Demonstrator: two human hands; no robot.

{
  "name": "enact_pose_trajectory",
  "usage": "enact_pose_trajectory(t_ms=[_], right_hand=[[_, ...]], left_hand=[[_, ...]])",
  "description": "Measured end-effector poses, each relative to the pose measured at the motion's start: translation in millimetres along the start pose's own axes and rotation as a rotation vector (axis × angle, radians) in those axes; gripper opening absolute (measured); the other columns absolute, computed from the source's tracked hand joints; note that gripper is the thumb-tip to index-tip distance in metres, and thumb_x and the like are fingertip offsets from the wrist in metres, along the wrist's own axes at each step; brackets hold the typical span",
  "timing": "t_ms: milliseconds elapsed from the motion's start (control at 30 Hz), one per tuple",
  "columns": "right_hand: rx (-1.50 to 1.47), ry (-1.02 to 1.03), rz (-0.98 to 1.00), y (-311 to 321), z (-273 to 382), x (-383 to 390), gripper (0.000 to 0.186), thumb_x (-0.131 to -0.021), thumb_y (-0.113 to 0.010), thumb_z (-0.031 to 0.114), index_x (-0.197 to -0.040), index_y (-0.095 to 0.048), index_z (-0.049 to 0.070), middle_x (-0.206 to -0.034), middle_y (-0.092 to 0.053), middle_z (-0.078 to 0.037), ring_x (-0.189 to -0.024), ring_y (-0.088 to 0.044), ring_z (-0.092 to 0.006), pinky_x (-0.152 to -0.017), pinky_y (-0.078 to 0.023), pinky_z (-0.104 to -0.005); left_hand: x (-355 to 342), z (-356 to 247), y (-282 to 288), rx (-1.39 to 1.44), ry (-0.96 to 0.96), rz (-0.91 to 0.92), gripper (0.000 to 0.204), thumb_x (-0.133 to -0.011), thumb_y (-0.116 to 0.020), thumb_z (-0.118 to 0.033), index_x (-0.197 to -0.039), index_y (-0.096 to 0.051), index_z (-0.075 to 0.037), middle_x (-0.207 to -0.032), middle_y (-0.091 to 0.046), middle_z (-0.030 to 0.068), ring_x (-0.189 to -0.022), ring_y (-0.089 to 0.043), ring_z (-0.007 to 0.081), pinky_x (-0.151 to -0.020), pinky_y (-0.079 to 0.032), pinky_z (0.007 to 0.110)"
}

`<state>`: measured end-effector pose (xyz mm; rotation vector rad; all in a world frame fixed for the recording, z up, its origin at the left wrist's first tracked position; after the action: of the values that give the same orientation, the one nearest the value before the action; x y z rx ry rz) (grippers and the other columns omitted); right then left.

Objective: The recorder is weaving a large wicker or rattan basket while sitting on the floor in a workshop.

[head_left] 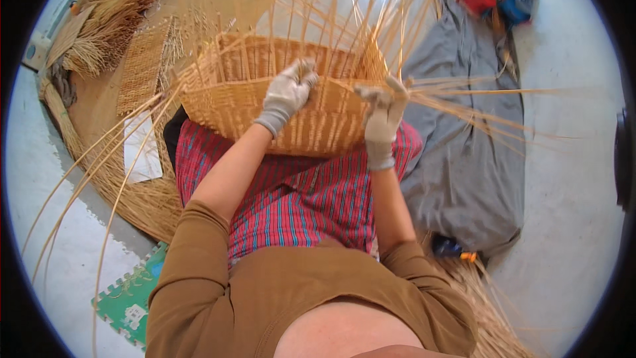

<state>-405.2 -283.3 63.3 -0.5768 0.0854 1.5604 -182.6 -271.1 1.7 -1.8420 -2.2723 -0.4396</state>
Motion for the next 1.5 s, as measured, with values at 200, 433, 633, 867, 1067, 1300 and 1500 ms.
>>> enact_pose_trajectory(t_ms=[200,433,633,867,1067,1300,1500], right_hand=[[0.084,-0.26,-0.402,105.9,-24.9,-28.5,0.013,-0.103,-0.058,0.008,-0.116,-0.057,0.009,-0.097,-0.071,-0.006,-0.072,-0.061,-0.0092,-0.054,-0.049,-0.0221],[0.943,0.556,0.17,-51.7,38.9,-146.8,0.039,-0.093,-0.055,0.0,-0.131,-0.057,0.004,-0.104,-0.072,-0.006,-0.096,-0.069,-0.0257,-0.082,-0.055,-0.0392],[0.277,-0.182,-0.374,126.6,14.1,-39.5,0.025,-0.106,-0.048,0.014,-0.127,-0.057,0.004,-0.095,-0.066,-0.008,-0.076,-0.067,-0.0184,-0.064,-0.058,-0.034],[1.027,0.194,0.193,22.6,6.8,-28.5,0.056,-0.091,-0.067,0.003,-0.145,-0.051,0.01,-0.144,-0.058,-0.012,-0.1,-0.07,-0.0145,-0.083,-0.058,-0.0301],[0.894,0.06,0.043,-20.8,6.3,-6.5,0.065,-0.088,-0.07,-0.003,-0.148,-0.049,0.011,-0.141,-0.059,-0.012,-0.123,-0.061,-0.0215,-0.104,-0.05,-0.0357],[0.276,0.092,0.95,-294.3,6.9,148.2,0.045,-0.086,-0.072,0.002,-0.129,-0.063,0.01,-0.137,-0.06,-0.013,-0.116,-0.062,-0.0277,-0.101,-0.051,-0.0402],[0.083,0.517,1.32,-380.1,67.2,216.5,0.032,-0.082,-0.075,0.036,-0.103,-0.068,0.013,-0.105,-0.065,-0.013,-0.103,-0.064,-0.0327,-0.096,-0.05,-0.0451]], left_hand=[[50.7,-97.6,-30.7,-0.129,-0.814,-0.309,0.044,-0.098,-0.061,-0.01,-0.141,-0.051,-0.008,-0.111,-0.072,0.0165,-0.091,-0.072,0.0241,-0.076,-0.058,0.035],[-30.7,-46.6,-95.5,-0.53,-0.131,-0.083,0.043,-0.1,-0.056,-0.044,-0.124,-0.06,-0.009,-0.108,-0.069,0.0226,-0.099,-0.066,0.0427,-0.088,-0.051,0.048],[-40.9,-36.4,-82.6,-0.489,0.01,0.055,0.03,-0.098,-0.062,-0.038,-0.109,-0.066,-0.01,-0.084,-0.07,0.0115,-0.077,-0.07,0.023,-0.07,-0.054,0.038],[51.4,-62.5,-39.6,-0.092,-0.795,-0.261,0.032,-0.098,-0.063,-0.016,-0.128,-0.059,-0.005,-0.099,-0.074,0.0141,-0.099,-0.071,0.0321,-0.088,-0.055,0.041],[125.5,100.6,237.6,0.502,-0.303,-0.794,0.018,-0.097,-0.071,-0.015,-0.11,-0.068,-0.002,-0.093,-0.072,0.0094,-0.07,-0.068,0.0148,-0.061,-0.057,0.027],[171.5,83.8,297.4,0.225,-0.616,-0.799,0.023,-0.093,-0.073,-0.015,-0.111,-0.071,0.0,-0.1,-0.074,0.0146,-0.089,-0.071,0.0223,-0.083,-0.058,0.031],[166.6,84.0,315.4,0.214,-0.471,-0.172,0.04,-0.095,-0.061,-0.003,-0.135,-0.061,-0.004,-0.14,-0.058,0.0132,-0.133,-0.051,0.0205,-0.116,-0.037,0.037]])
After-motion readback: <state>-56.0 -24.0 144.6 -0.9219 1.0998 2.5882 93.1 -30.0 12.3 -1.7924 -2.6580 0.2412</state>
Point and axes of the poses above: each hand's wrist, its own x-axis away from the middle knuckle, its own y-axis out of the back of the hand, z = x × y, the point moved 8 cm from there along -x, towards the middle knuckle
